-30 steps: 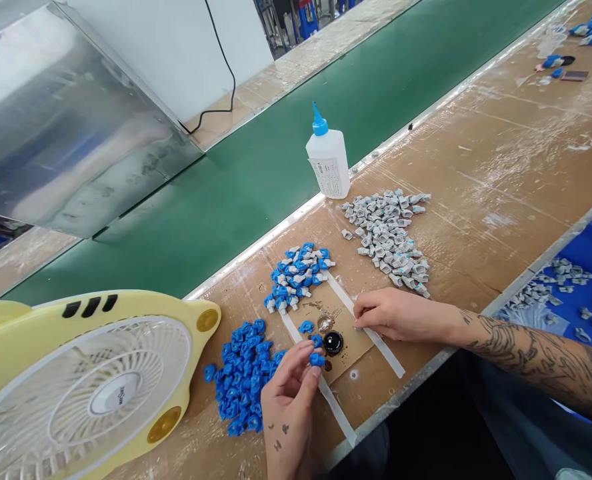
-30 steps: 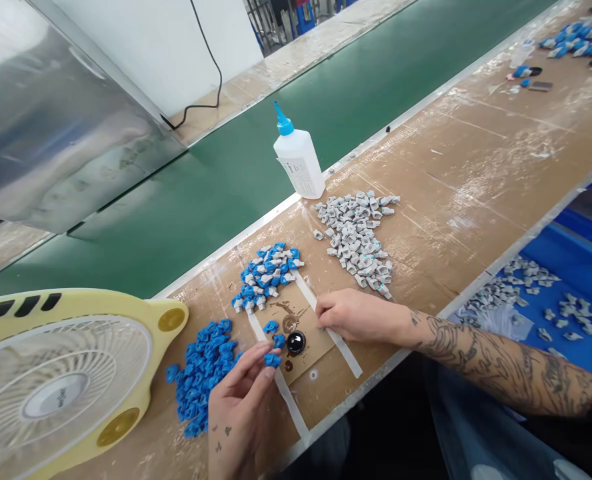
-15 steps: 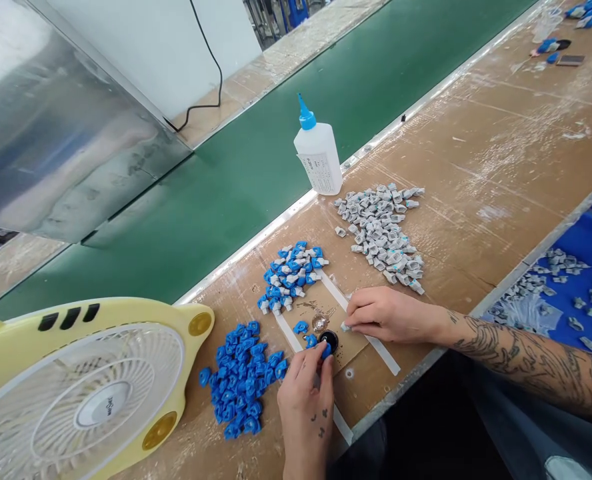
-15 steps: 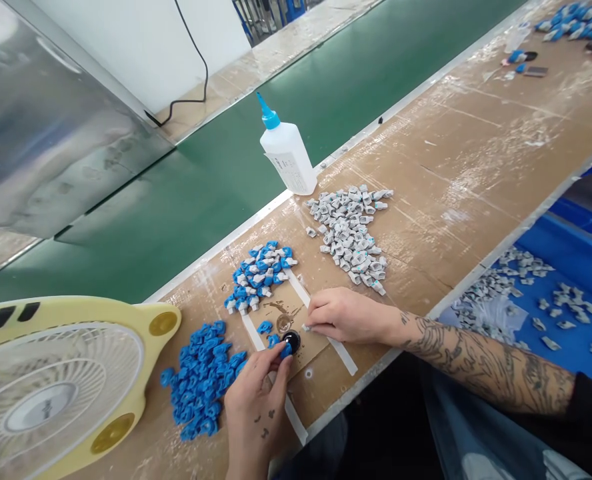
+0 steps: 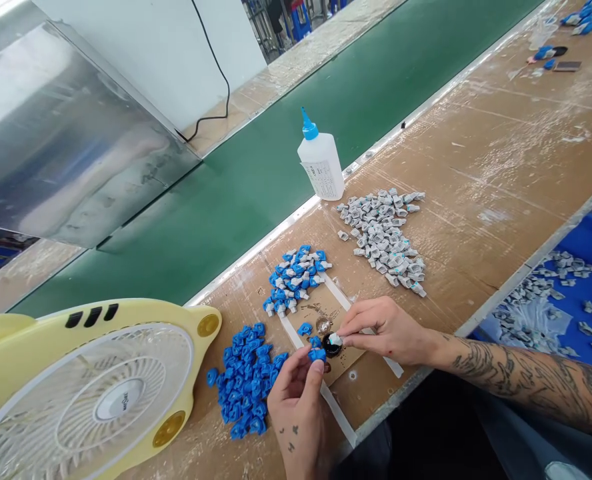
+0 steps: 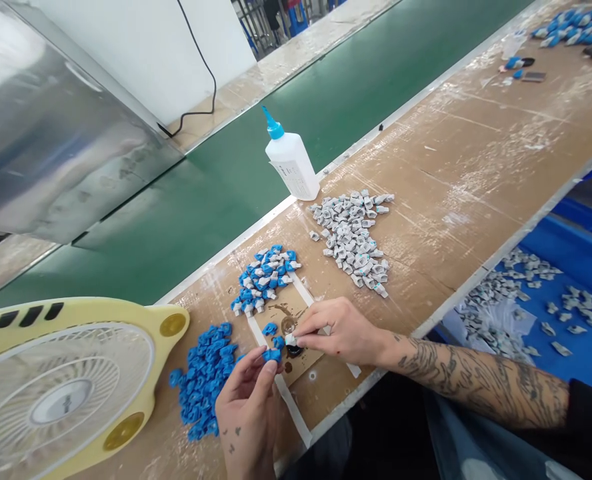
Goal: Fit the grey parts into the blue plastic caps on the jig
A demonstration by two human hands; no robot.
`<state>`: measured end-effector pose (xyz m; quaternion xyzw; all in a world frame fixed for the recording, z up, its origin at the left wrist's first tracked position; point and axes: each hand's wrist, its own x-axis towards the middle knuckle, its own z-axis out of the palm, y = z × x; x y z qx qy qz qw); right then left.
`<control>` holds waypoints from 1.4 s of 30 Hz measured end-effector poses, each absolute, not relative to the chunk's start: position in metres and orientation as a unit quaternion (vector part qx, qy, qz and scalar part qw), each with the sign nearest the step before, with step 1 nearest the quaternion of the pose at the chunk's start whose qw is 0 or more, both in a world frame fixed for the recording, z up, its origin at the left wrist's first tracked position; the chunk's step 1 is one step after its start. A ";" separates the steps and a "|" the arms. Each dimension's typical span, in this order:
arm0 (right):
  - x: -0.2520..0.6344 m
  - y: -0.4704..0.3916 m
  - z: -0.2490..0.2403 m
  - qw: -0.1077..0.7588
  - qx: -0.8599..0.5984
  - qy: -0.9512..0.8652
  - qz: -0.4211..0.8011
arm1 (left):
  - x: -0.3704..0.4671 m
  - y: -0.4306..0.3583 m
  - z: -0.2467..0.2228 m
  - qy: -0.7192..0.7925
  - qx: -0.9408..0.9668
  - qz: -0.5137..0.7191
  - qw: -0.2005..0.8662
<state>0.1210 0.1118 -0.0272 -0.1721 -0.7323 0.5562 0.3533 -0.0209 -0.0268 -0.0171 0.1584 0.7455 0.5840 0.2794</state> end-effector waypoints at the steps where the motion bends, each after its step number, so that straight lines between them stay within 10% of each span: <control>1: 0.118 0.107 -0.027 0.357 -0.183 -0.720 0.566 | -0.018 -0.024 -0.017 0.729 0.136 0.607 0.285; 19: 0.095 0.128 -0.016 0.295 -0.102 -0.813 0.491 | -0.043 -0.001 -0.004 0.708 0.196 0.574 0.362; 32: 0.143 0.162 -0.002 0.314 -0.183 -0.857 0.365 | -0.126 0.083 0.010 0.795 0.473 0.363 0.111; 42: 0.155 0.224 0.009 0.144 -0.258 -0.945 0.142 | -0.138 -0.027 -0.001 0.676 0.731 0.072 0.054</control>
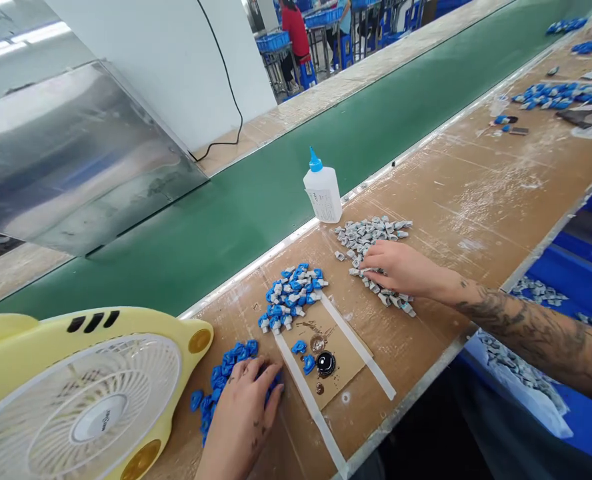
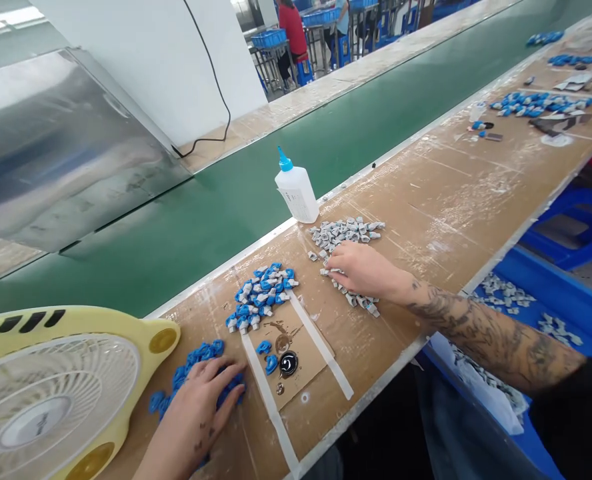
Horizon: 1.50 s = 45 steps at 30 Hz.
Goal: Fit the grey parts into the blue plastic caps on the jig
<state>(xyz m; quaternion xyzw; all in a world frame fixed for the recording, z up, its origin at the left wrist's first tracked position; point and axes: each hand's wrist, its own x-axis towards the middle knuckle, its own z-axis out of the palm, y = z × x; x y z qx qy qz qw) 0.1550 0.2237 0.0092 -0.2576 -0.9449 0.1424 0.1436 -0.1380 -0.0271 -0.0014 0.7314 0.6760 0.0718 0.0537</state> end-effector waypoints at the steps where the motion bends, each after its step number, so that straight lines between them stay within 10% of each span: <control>1: 0.144 0.229 0.012 0.122 -0.270 -0.948 0.115 | -0.138 -0.031 -0.006 0.668 0.740 0.066 0.042; 11: 0.064 0.254 0.007 -0.018 -0.287 -0.957 0.040 | -0.110 -0.034 -0.022 0.716 0.690 0.108 -0.012; 21: 0.120 0.196 0.009 0.197 -0.155 -0.870 0.425 | -0.102 -0.033 -0.001 0.778 0.514 0.318 0.171; 31: 0.133 0.136 -0.019 0.208 -0.194 -0.788 0.546 | -0.050 -0.040 -0.010 0.675 0.175 0.597 0.397; 45: 0.132 0.136 -0.028 0.236 -0.192 -0.769 0.562 | -0.051 -0.045 -0.021 0.744 0.350 0.509 0.253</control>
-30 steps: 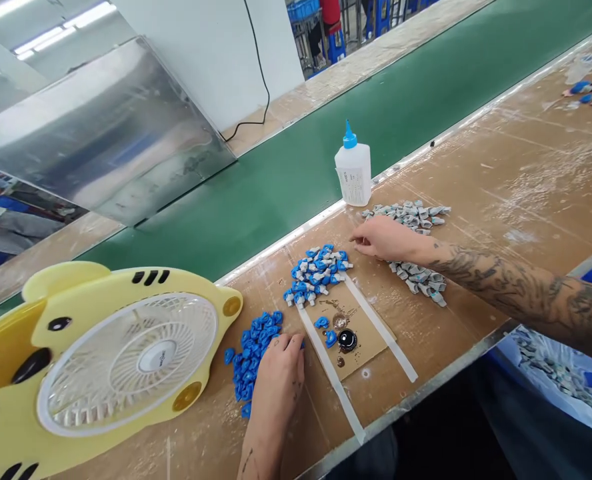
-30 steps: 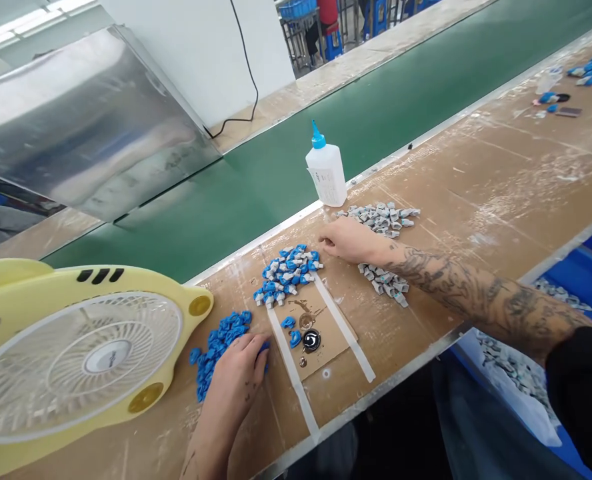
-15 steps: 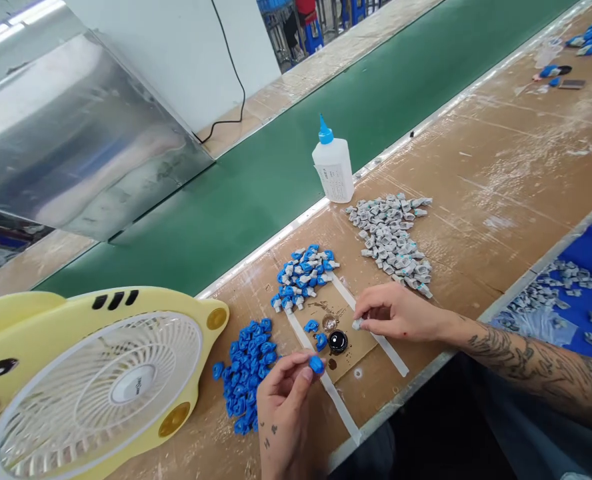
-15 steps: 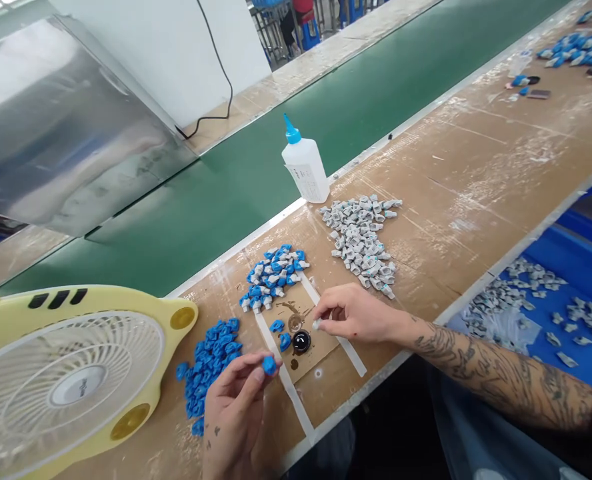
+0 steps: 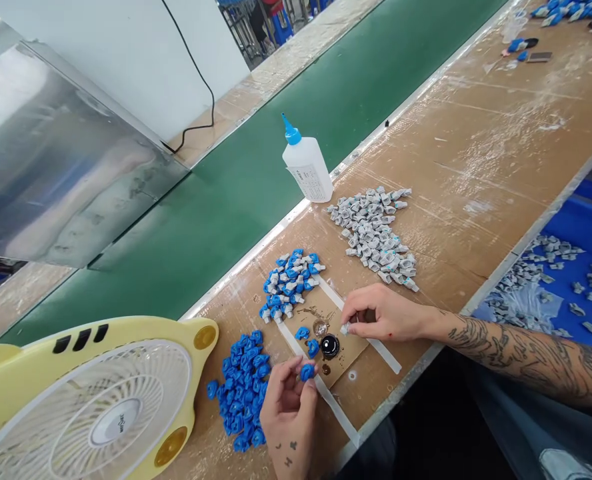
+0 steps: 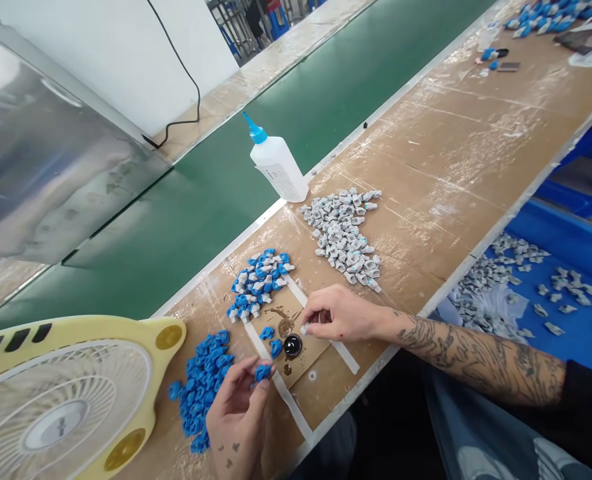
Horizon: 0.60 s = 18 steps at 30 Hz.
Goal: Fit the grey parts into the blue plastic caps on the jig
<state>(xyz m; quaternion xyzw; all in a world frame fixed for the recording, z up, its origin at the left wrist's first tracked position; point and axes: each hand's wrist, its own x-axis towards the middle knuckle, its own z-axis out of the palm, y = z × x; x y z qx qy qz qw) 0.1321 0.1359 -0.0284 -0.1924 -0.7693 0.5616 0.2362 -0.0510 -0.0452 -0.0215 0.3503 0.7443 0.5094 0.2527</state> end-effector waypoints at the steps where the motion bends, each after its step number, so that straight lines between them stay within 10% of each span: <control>1: 0.132 0.136 -0.029 0.237 -0.194 -0.768 0.562 | -0.051 -0.045 -0.022 0.756 0.398 0.471 0.219; 18: 0.135 0.138 -0.030 0.248 -0.193 -0.753 0.579 | -0.047 -0.030 -0.026 0.732 0.618 0.280 0.055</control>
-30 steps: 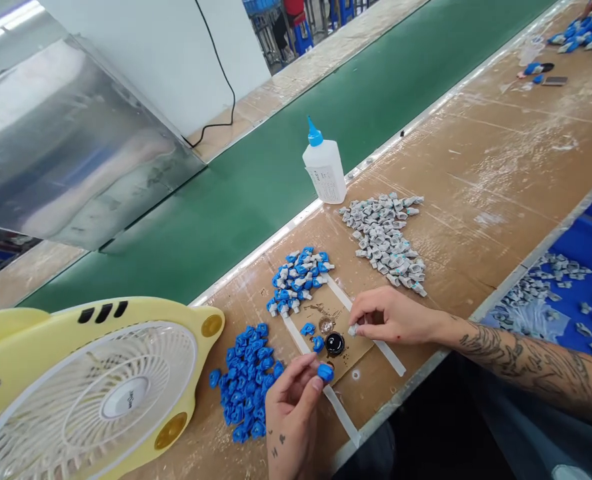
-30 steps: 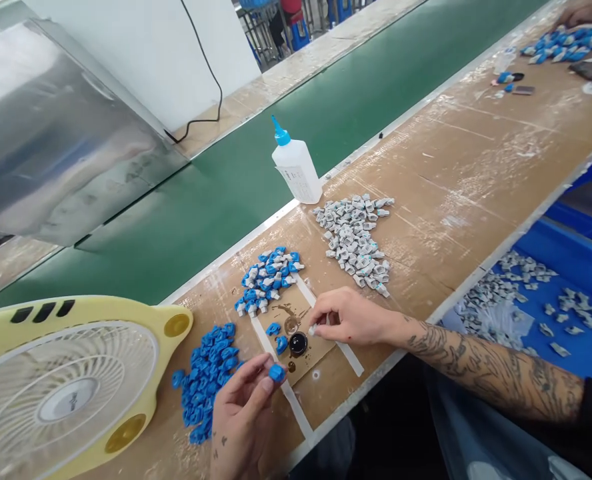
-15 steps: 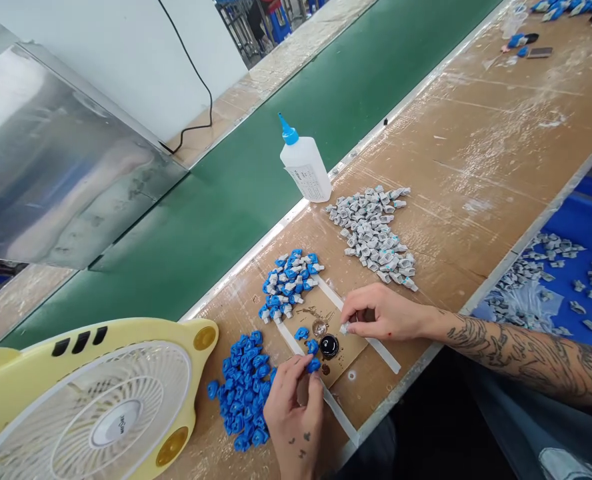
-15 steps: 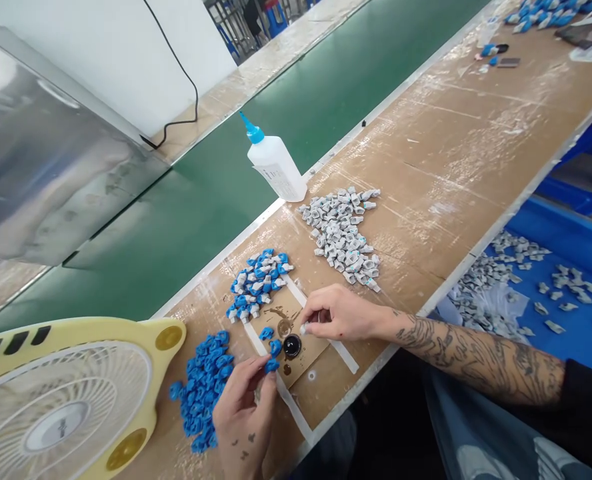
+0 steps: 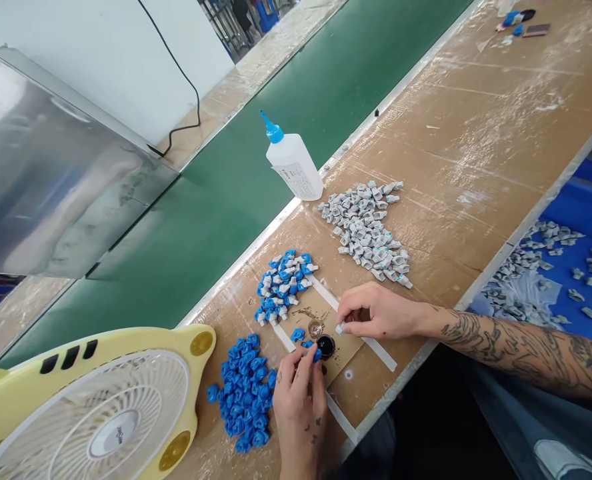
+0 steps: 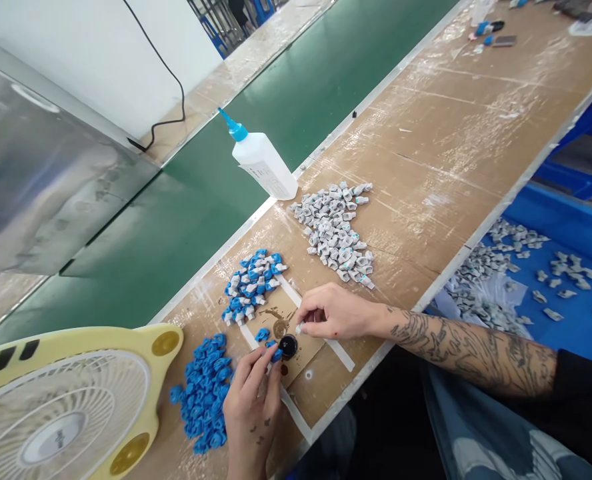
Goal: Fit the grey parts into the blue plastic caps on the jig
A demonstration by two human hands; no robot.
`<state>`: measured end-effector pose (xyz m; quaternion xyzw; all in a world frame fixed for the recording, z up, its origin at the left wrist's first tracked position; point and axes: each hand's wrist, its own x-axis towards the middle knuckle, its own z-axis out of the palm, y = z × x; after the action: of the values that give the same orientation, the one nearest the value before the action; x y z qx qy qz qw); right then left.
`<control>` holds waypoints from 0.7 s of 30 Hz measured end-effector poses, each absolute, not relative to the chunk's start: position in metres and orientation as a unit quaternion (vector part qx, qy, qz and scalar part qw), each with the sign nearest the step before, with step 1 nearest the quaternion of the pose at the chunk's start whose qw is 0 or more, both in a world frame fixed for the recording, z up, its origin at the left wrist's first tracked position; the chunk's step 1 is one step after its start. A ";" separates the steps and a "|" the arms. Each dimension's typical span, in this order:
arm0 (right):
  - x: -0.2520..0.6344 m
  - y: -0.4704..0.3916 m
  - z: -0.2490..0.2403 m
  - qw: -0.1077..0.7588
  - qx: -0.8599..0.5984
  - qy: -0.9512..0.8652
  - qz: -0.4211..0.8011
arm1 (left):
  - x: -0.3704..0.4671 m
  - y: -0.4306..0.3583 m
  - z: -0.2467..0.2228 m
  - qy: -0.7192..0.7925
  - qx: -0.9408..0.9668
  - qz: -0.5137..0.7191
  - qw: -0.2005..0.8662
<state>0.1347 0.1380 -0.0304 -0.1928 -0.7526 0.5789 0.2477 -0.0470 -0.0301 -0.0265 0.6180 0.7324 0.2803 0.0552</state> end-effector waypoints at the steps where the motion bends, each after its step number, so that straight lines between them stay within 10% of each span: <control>1: 0.135 0.138 -0.031 0.248 -0.193 -0.752 0.580 | -0.046 -0.030 -0.026 0.736 0.615 0.280 0.052; 21: 0.134 0.137 -0.034 0.246 -0.188 -0.754 0.579 | -0.040 -0.027 -0.024 0.759 0.574 0.294 0.086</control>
<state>0.1342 0.1373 -0.0335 -0.1876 -0.7541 0.5794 0.2458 -0.0396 -0.0270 -0.0236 0.5744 0.7592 0.2938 0.0857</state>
